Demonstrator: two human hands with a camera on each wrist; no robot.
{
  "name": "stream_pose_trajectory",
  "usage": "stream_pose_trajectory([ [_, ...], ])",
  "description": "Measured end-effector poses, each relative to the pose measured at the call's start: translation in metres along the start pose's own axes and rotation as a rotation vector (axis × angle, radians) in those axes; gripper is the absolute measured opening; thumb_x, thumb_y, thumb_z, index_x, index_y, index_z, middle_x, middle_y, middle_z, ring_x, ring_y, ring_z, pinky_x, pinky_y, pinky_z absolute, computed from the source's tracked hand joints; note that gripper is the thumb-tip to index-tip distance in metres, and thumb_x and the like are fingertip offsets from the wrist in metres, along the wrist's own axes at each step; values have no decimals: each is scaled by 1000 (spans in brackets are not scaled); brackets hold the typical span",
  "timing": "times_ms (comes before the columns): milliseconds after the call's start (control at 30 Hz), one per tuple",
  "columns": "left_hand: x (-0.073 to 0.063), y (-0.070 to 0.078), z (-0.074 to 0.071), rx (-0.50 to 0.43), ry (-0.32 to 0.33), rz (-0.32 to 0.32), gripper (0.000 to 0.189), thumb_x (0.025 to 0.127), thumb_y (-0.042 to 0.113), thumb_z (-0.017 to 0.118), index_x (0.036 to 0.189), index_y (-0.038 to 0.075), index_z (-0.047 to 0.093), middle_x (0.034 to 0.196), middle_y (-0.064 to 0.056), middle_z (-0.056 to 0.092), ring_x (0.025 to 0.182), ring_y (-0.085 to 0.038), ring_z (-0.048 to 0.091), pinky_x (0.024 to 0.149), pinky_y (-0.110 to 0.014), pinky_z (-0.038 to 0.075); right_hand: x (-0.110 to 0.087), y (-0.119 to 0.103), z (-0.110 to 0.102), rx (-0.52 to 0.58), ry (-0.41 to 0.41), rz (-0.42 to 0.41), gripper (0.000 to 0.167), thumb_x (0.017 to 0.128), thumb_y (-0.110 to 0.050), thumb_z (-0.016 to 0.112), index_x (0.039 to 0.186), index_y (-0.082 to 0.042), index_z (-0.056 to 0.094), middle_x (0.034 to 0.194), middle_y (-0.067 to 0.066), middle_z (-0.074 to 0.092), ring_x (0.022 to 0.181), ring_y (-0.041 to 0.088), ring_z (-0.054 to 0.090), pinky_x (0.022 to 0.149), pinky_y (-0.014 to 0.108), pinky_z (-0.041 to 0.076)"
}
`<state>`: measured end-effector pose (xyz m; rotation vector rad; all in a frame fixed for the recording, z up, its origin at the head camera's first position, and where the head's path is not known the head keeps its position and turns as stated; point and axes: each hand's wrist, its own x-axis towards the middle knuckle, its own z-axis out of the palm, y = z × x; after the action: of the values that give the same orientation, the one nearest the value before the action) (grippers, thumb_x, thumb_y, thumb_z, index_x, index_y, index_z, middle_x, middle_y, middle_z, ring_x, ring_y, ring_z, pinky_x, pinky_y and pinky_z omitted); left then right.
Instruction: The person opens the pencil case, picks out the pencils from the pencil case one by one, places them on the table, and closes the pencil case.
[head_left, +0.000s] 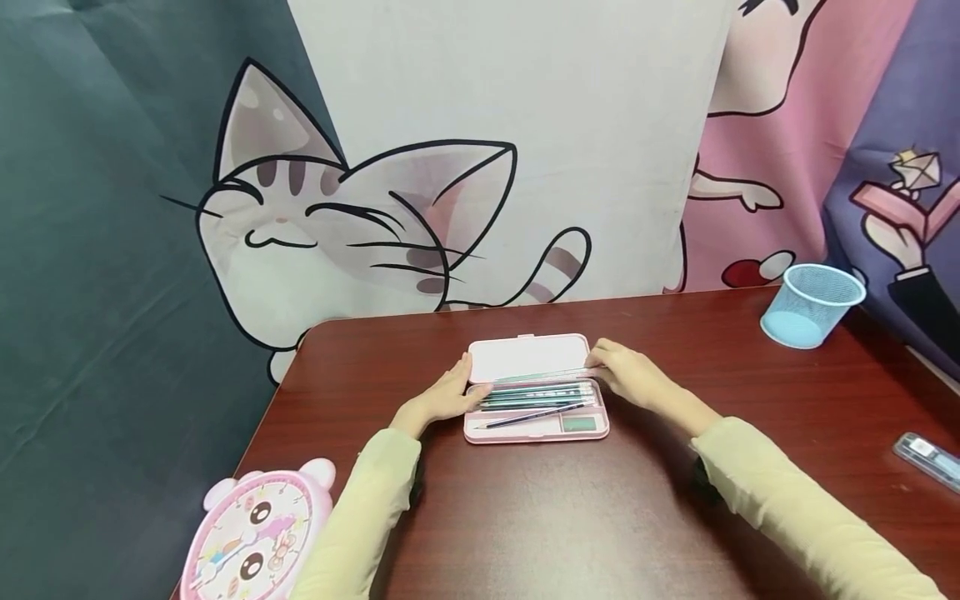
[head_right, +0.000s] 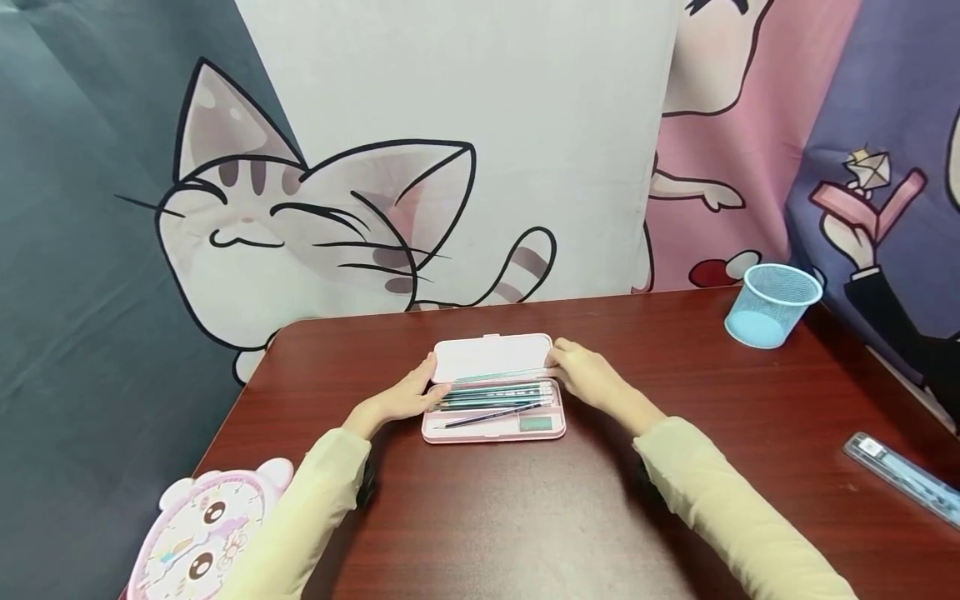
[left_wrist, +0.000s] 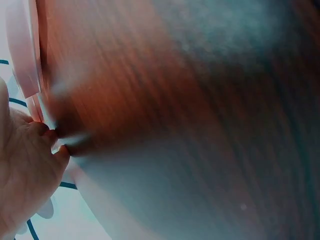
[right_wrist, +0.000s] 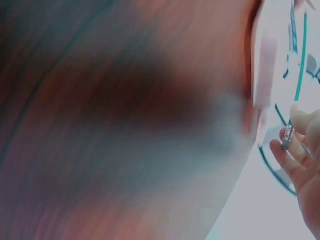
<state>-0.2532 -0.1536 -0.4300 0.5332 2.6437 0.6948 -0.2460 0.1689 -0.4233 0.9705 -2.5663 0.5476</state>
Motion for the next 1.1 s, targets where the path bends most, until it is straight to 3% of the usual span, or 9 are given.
stream_pose_trajectory([
  [167, -3, -1, 0, 9, 29, 2, 87, 91, 46, 47, 145, -3, -1, 154, -18, 0, 143, -26, 4, 116, -43, 9, -15, 22, -16, -4, 92, -23, 7, 80, -2, 67, 81, -7, 62, 79, 1, 56, 71, 12, 56, 64, 33, 49],
  [300, -5, -2, 1, 21, 38, -3, 90, 89, 46, 51, 145, -1, -2, 154, -16, 0, 143, -24, 4, 116, -41, 8, -33, 42, -27, -20, 143, -38, 17, 72, 6, 70, 80, -6, 62, 77, 2, 56, 70, 13, 59, 64, 32, 48],
  [500, -4, -5, 4, 21, 45, 6, 94, 87, 49, 53, 145, -1, -1, 154, -16, 1, 143, -25, 5, 116, -41, 9, -59, 72, -41, -62, 196, -33, 24, 64, 12, 72, 78, -4, 61, 75, 2, 54, 67, 16, 59, 64, 21, 45],
  [900, 0, -7, 9, 7, 46, 13, 91, 88, 45, 53, 145, -2, 1, 154, -17, 2, 143, -27, 5, 116, -43, 7, -97, 108, -49, -112, 176, -14, 32, 55, 16, 74, 78, -3, 61, 73, 2, 53, 64, 18, 55, 62, 17, 42],
  [1100, -1, -6, 7, -15, 45, 6, 92, 87, 46, 54, 146, -1, 1, 154, -16, 3, 143, -26, 4, 116, -44, 7, -102, 111, -49, -112, 168, 11, 31, 56, 15, 74, 77, -4, 61, 73, 1, 52, 64, 19, 55, 62, 19, 43],
])
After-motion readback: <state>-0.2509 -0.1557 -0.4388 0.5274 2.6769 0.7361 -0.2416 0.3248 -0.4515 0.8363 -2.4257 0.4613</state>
